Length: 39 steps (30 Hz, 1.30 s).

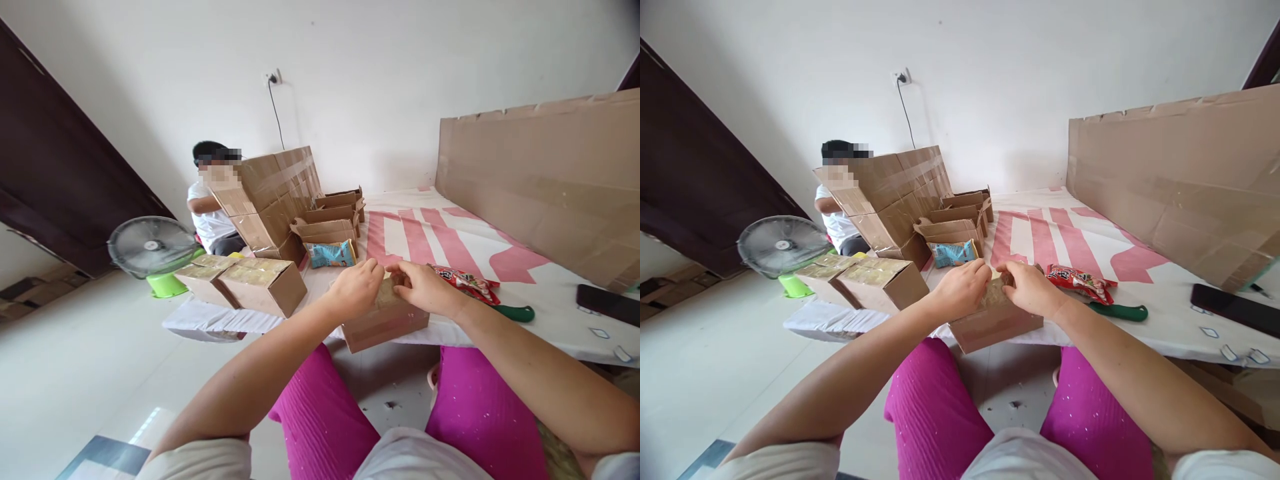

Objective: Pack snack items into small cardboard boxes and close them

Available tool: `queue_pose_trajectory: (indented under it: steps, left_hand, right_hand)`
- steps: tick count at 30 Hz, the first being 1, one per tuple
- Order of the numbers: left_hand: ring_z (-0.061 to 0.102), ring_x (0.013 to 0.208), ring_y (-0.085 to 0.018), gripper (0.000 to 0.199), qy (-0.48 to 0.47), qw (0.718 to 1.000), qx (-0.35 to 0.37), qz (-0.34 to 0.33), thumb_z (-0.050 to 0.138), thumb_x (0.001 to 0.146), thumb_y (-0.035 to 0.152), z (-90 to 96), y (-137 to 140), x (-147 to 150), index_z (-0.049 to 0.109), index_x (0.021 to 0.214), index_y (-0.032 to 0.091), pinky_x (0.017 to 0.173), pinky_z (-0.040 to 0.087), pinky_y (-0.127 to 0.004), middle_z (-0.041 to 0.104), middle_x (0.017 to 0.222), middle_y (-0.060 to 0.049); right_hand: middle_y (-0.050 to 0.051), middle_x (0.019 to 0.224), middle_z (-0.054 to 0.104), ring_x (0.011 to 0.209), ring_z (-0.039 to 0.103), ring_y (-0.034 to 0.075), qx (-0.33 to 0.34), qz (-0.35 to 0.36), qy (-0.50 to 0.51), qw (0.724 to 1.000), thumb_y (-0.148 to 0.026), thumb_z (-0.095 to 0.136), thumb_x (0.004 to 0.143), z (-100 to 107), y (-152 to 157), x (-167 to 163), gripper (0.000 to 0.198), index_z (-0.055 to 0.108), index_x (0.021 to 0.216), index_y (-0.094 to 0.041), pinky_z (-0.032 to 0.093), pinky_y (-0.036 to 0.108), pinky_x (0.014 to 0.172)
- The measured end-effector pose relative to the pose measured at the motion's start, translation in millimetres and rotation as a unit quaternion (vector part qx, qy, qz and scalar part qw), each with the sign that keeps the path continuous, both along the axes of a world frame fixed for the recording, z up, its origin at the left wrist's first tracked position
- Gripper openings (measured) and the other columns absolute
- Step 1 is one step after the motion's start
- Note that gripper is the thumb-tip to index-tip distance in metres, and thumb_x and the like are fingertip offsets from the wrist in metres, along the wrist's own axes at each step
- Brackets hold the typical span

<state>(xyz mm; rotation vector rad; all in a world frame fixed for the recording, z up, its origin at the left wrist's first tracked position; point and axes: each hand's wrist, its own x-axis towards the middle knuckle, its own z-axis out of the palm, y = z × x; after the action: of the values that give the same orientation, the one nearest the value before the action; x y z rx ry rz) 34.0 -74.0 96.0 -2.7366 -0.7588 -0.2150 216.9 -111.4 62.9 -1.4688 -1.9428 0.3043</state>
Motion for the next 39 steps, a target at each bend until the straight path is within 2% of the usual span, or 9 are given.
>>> queue_pose_trajectory:
  steps: [9,16,19,22,24,27,31,35,39]
  left_hand:
    - [0.057,0.081,-0.021,0.015,-0.020,0.999,-0.029,-0.005,0.039,0.089,0.012,-0.3,4,-5,0.054,0.092,0.015,0.072,0.049,-0.033,0.057,0.091,-0.009]
    - [0.059,0.099,-0.023,0.020,-0.130,0.988,-0.058,0.061,0.045,0.087,0.012,8.1,-3,-22,0.051,0.104,0.018,0.085,0.049,-0.035,0.061,0.104,-0.007]
    - [0.061,0.100,-0.024,0.023,-0.114,0.980,-0.122,0.110,0.056,0.086,0.021,12.2,-7,-37,0.053,0.108,0.018,0.085,0.049,-0.036,0.064,0.107,-0.007]
    - [0.061,0.104,-0.026,0.042,-0.090,0.975,-0.162,0.121,0.068,0.081,0.030,3.6,-12,-54,0.052,0.117,0.016,0.087,0.049,-0.038,0.065,0.112,-0.009]
    - [0.061,0.102,-0.026,0.038,-0.098,0.981,-0.135,0.101,0.067,0.082,0.029,-10.8,-19,-64,0.054,0.115,0.017,0.087,0.049,-0.039,0.066,0.107,-0.009]
    - [0.060,0.096,-0.024,0.012,-0.130,0.989,-0.044,0.048,0.053,0.090,0.020,-39.9,-32,-76,0.059,0.100,0.019,0.086,0.048,-0.039,0.066,0.097,-0.007]
    - [0.052,0.115,-0.027,0.027,-0.169,0.985,0.032,-0.025,0.045,0.088,0.009,-68.2,-47,-84,0.058,0.110,0.017,0.098,0.044,-0.042,0.063,0.111,-0.011]
    - [0.049,0.118,-0.029,0.036,-0.180,0.982,-0.029,-0.050,0.051,0.080,0.013,-63.1,-51,-88,0.055,0.116,0.014,0.099,0.045,-0.045,0.060,0.114,-0.014]
    - [0.060,0.090,-0.023,0.021,-0.170,0.981,-0.084,-0.031,0.042,0.088,0.018,-47.9,-46,-78,0.058,0.101,0.015,0.083,0.049,-0.039,0.065,0.092,-0.010]
  right_hand:
    - [0.003,0.093,0.074,0.085,0.067,0.019,-0.058,-0.018,-0.055,0.997,-0.018,0.054,0.085,16,0,-7,0.017,0.069,0.091,-0.022,0.046,0.029,0.074]
    - [0.002,0.091,0.073,0.087,0.066,0.020,-0.085,-0.070,-0.086,0.990,-0.025,0.053,0.087,14,6,-7,0.016,0.069,0.087,-0.024,0.045,0.029,0.075]
    - [0.003,0.094,0.073,0.091,0.066,0.020,-0.044,-0.086,-0.081,0.992,-0.022,0.052,0.088,12,7,-4,0.016,0.069,0.089,-0.023,0.046,0.030,0.080]
    - [0.005,0.101,0.070,0.094,0.065,0.019,0.033,-0.057,-0.065,0.996,-0.019,0.055,0.087,7,-3,0,0.014,0.067,0.095,-0.020,0.048,0.031,0.084]
    - [0.007,0.106,0.068,0.095,0.065,0.020,0.097,-0.024,-0.065,0.993,-0.020,0.056,0.087,0,-18,1,0.017,0.065,0.101,-0.019,0.051,0.031,0.083]
    - [0.009,0.107,0.066,0.095,0.066,0.019,0.183,0.015,-0.079,0.980,-0.021,0.050,0.091,-19,-50,1,0.019,0.061,0.107,-0.019,0.054,0.031,0.081]
    - [0.008,0.116,0.064,0.090,0.069,0.017,0.184,0.035,-0.126,0.974,-0.018,0.046,0.094,-59,-85,6,0.021,0.060,0.109,-0.021,0.057,0.029,0.075]
    - [0.007,0.128,0.061,0.088,0.070,0.016,0.155,0.029,-0.145,0.977,-0.018,0.045,0.094,-82,-96,12,0.023,0.061,0.111,-0.022,0.058,0.029,0.077]
    - [0.006,0.110,0.068,0.093,0.069,0.016,0.185,0.012,-0.111,0.976,-0.021,0.049,0.094,-67,-88,14,0.019,0.060,0.109,-0.021,0.056,0.027,0.080]
